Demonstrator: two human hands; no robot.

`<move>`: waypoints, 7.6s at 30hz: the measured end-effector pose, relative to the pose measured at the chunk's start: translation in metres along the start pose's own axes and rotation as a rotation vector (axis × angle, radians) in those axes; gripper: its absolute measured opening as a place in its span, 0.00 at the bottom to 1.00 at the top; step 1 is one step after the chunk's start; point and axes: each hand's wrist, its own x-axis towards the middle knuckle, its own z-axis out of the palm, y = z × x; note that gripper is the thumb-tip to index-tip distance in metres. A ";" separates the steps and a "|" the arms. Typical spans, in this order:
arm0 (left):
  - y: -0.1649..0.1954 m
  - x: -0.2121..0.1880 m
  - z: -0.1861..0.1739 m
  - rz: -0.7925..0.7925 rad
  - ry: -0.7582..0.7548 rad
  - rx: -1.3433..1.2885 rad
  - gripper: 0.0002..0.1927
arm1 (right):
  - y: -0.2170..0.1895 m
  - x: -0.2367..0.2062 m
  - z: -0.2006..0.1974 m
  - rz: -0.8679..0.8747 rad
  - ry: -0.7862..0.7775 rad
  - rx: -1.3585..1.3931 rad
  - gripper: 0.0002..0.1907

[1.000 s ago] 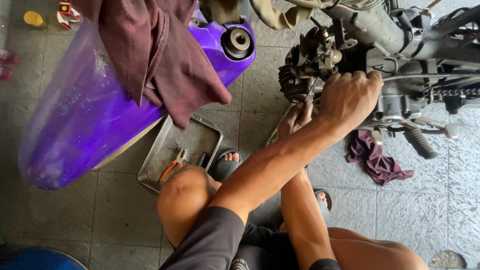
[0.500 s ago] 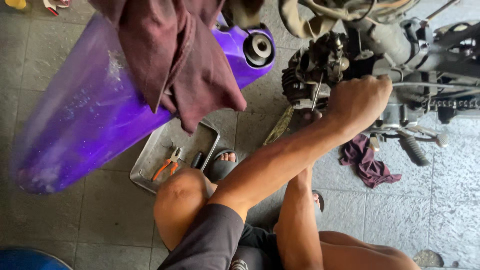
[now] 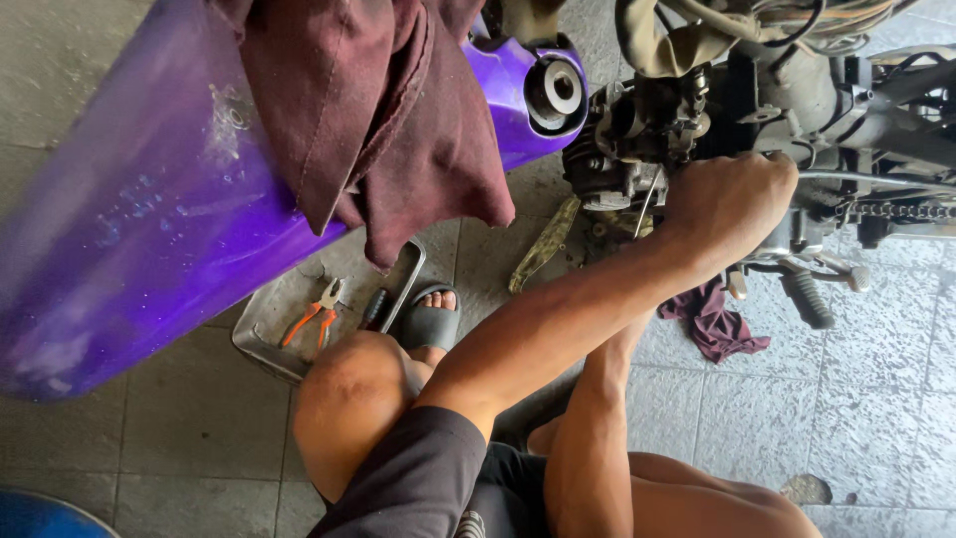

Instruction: The person retrieves a wrench from a tool cart and uses it to loosen and remove bolts from a motorcycle engine component. They then detach the component, place it in a metal tray, and inspect it.

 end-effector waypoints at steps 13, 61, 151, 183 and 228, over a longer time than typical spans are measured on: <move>-0.001 0.002 0.000 0.005 -0.038 -0.017 0.10 | 0.000 0.013 0.002 -0.025 -0.003 -0.010 0.11; -0.119 -0.133 -0.029 -0.375 0.473 -0.471 0.23 | -0.043 0.059 0.020 -0.134 -0.016 -0.188 0.14; -0.102 -0.142 -0.092 -0.145 0.404 -0.020 0.07 | -0.115 0.154 -0.071 -0.655 -0.515 -0.536 0.10; -0.140 -0.105 -0.146 -0.122 -0.115 0.082 0.26 | -0.117 0.155 -0.068 -0.680 -0.534 -0.544 0.12; -0.107 -0.125 -0.102 -0.277 0.013 0.174 0.29 | -0.110 0.163 -0.069 -0.729 -0.557 -0.433 0.08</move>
